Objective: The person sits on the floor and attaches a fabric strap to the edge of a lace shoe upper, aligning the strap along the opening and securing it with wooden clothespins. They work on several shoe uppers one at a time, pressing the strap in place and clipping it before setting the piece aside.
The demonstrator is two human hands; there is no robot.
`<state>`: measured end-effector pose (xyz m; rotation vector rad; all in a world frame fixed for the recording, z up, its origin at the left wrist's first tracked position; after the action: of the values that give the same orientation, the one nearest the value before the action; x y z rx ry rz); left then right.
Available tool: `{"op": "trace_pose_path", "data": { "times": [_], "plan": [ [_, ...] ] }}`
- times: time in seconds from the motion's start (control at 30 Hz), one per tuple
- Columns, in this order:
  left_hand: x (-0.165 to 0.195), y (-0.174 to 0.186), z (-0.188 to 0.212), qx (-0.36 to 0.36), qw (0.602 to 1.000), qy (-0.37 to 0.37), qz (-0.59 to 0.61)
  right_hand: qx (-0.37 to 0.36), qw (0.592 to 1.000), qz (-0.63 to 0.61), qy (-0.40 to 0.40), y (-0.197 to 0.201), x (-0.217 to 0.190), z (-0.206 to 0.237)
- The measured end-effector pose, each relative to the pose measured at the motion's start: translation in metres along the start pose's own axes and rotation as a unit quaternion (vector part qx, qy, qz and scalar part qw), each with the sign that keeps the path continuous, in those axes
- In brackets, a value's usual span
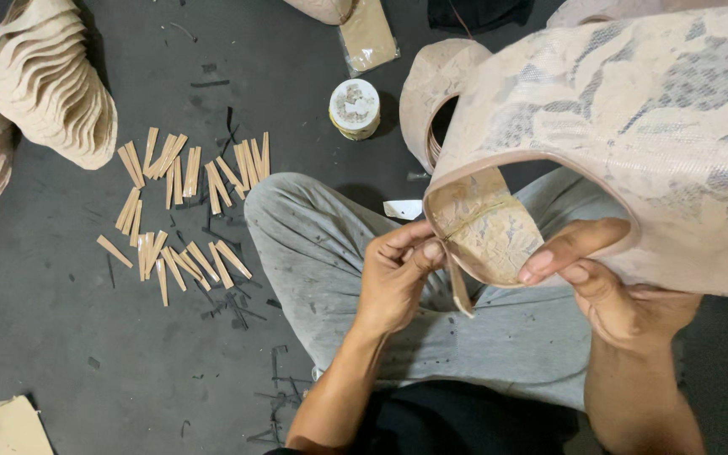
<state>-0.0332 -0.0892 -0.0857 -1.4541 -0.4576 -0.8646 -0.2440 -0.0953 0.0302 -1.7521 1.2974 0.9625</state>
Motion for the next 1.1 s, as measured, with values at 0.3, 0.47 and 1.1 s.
{"op": "trace_pose_path", "data": {
  "times": [0.3,0.47,1.1],
  "plan": [
    [0.02,-0.017,0.002,0.061,0.995,-0.031,-0.073,-0.017,0.994,0.109,0.01,-0.003,-0.005,-0.001],
    [0.013,-0.012,-0.001,0.086,0.993,-0.051,-0.062,-0.032,0.995,-0.031,-0.093,0.003,0.019,0.011],
    [-0.044,0.038,0.083,0.195,0.976,-0.088,-0.037,-0.168,0.93,0.294,-0.141,-0.056,-0.07,-0.005]
  ]
}}
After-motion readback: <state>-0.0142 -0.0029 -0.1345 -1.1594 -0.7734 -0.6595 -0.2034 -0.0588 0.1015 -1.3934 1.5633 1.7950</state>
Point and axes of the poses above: each hand's wrist, its own z-axis away from the middle knuckle, its own y-axis out of the back of the hand, x = y × z, the point moved 8 cm from there along -z, towards the middle knuckle, and after that the axes turned 4 degrees about -x, right-handed, at the moved point
